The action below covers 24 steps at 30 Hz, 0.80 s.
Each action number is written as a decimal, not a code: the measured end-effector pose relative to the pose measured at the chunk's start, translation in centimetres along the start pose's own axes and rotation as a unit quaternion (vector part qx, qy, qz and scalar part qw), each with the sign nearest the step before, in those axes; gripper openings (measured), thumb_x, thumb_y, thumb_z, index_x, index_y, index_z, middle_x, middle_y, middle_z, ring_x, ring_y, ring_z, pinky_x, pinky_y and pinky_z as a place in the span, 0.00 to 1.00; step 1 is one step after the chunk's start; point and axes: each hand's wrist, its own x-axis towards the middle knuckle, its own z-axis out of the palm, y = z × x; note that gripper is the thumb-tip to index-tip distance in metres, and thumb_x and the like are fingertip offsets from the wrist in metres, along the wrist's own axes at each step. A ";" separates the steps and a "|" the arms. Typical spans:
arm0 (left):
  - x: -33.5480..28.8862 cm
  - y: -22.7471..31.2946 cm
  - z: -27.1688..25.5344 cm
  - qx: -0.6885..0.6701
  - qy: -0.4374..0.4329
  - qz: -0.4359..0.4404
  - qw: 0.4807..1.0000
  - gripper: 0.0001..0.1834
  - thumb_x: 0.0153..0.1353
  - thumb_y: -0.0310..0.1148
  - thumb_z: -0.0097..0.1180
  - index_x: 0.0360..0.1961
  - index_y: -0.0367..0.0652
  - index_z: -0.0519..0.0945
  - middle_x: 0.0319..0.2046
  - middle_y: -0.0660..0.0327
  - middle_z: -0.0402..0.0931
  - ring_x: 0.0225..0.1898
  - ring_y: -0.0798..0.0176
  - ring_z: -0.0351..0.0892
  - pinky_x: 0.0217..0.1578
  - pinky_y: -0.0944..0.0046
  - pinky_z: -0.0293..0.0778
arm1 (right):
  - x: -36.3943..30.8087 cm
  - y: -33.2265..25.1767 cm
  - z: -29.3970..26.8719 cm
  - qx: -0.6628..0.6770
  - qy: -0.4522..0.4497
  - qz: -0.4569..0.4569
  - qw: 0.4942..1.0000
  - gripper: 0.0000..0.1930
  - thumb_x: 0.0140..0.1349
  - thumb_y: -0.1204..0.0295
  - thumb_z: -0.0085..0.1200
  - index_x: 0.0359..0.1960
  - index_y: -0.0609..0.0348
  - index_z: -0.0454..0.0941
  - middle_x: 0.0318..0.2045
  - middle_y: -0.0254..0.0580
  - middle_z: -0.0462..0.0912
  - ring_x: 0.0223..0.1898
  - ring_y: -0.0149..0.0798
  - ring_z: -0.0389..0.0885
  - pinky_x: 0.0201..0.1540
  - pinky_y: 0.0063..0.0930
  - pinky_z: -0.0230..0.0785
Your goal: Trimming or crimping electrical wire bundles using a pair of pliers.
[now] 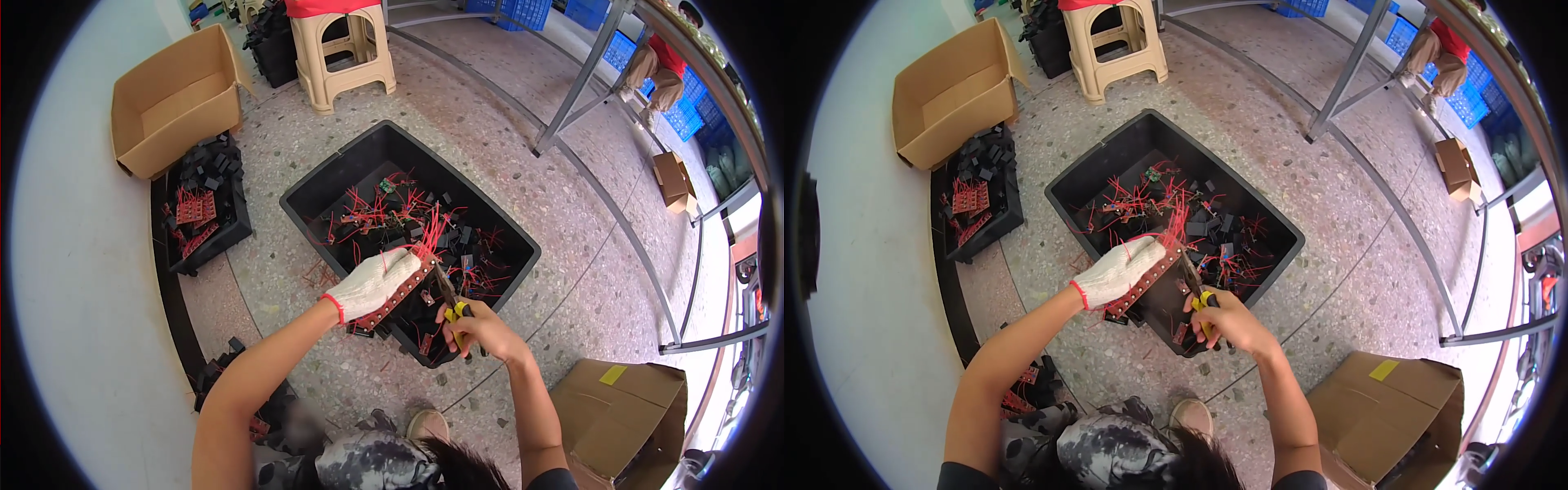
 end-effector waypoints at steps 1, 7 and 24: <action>0.1 -0.2 -0.1 -0.025 -0.010 0.012 1.000 0.25 0.77 0.51 0.45 0.56 0.38 0.77 0.46 0.63 0.79 0.50 0.72 0.72 0.54 0.65 0.69 | 0.2 0.3 -0.3 0.000 0.000 0.000 1.000 0.13 0.63 0.74 0.49 0.48 0.64 0.74 0.31 0.44 0.81 0.31 0.34 0.81 0.24 0.24 0.74; 0.6 -1.3 0.5 -0.047 0.016 -0.012 0.999 0.22 0.76 0.47 0.48 0.54 0.38 0.78 0.44 0.68 0.78 0.48 0.75 0.69 0.53 0.68 0.69 | 0.6 1.6 0.8 0.220 -0.068 0.019 0.973 0.24 0.62 0.75 0.46 0.61 0.67 0.68 0.38 0.49 0.83 0.41 0.45 0.86 0.36 0.26 0.83; 0.9 -1.2 0.5 -0.107 0.007 -0.095 0.990 0.19 0.76 0.44 0.50 0.53 0.39 0.79 0.46 0.69 0.80 0.48 0.76 0.73 0.51 0.71 0.71 | 0.6 2.2 1.7 0.070 0.008 0.023 0.997 0.20 0.62 0.74 0.48 0.57 0.59 0.73 0.37 0.42 0.81 0.39 0.36 0.84 0.42 0.32 0.83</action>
